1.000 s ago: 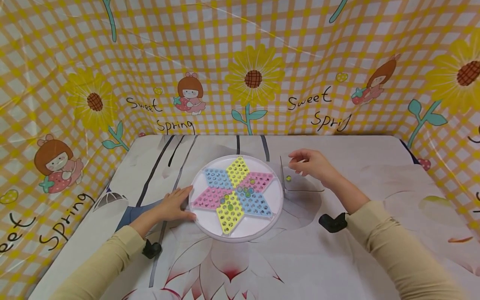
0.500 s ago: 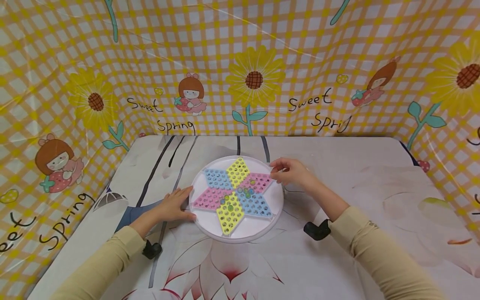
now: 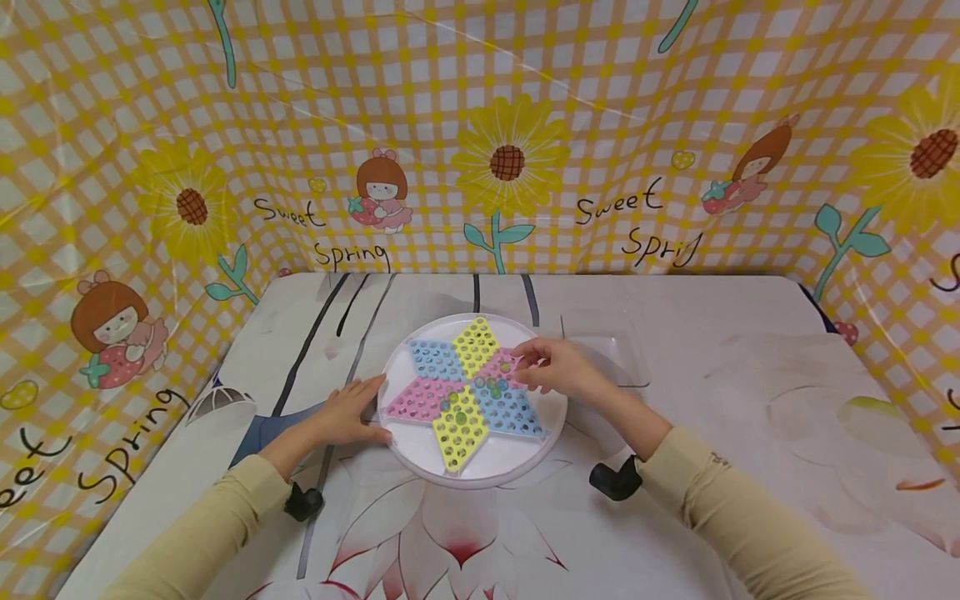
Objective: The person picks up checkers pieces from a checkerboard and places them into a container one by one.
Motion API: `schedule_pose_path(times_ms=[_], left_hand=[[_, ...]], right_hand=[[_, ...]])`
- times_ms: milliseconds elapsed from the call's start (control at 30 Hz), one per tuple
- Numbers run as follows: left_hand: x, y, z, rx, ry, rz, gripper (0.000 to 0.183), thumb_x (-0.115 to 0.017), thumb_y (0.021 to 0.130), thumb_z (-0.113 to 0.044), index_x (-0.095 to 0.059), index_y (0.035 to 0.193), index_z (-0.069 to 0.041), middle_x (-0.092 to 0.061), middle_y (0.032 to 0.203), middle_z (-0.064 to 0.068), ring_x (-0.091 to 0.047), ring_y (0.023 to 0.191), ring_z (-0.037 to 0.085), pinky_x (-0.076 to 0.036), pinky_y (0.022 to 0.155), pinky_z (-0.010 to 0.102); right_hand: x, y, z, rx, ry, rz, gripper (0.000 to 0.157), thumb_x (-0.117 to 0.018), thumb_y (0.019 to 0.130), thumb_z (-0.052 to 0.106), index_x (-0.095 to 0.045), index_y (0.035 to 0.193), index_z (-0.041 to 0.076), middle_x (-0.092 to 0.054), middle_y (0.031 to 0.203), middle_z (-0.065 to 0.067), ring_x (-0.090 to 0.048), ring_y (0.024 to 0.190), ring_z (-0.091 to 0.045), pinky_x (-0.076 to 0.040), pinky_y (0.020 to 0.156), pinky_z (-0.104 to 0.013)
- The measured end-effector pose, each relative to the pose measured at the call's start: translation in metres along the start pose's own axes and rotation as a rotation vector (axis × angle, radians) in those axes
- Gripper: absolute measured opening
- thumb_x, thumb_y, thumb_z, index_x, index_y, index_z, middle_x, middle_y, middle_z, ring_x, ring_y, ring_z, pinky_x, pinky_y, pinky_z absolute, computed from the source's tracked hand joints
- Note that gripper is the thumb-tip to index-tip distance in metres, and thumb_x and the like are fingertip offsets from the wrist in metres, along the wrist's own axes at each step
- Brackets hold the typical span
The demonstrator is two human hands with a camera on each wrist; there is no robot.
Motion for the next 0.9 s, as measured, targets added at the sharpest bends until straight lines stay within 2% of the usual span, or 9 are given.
schedule_pose_path(times_ms=[267, 433, 900], left_hand=[[-0.001, -0.001, 0.001, -0.006, -0.001, -0.010, 0.101, -0.070, 0.072, -0.053, -0.018, 0.146, -0.007, -0.025, 0.149, 0.016, -0.015, 0.135, 0.046, -0.012, 0.102, 0.067], [0.000, -0.001, 0.000, -0.007, -0.001, -0.013, 0.100, -0.070, 0.073, -0.052, -0.019, 0.146, -0.007, -0.025, 0.149, 0.016, -0.015, 0.135, 0.046, -0.011, 0.102, 0.067], [0.002, -0.002, -0.002, -0.003, -0.004, -0.004, 0.100, -0.070, 0.073, -0.051, -0.018, 0.146, -0.008, -0.024, 0.149, 0.015, -0.013, 0.135, 0.046, -0.011, 0.101, 0.068]], right_hand=[[-0.016, 0.006, -0.006, 0.001, 0.012, 0.010, 0.042, -0.065, 0.084, 0.015, -0.054, 0.119, -0.005, -0.058, 0.093, -0.011, -0.056, 0.070, -0.017, -0.050, 0.060, -0.026], [-0.026, 0.010, -0.013, -0.027, 0.034, 0.035, 0.040, -0.064, 0.084, 0.011, -0.054, 0.119, -0.005, -0.056, 0.089, -0.010, -0.053, 0.069, -0.018, -0.049, 0.060, -0.026], [-0.048, 0.015, -0.021, -0.023, -0.013, 0.103, 0.036, -0.067, 0.081, 0.009, -0.057, 0.113, -0.006, -0.056, 0.080, -0.005, -0.050, 0.062, -0.013, -0.045, 0.056, -0.024]])
Point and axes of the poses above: each hand's wrist, its own y-axis towards the middle knuckle, its own x-axis out of the back of the hand, z = x × y, the point moved 10 cm from there along y, towards the middle knuckle
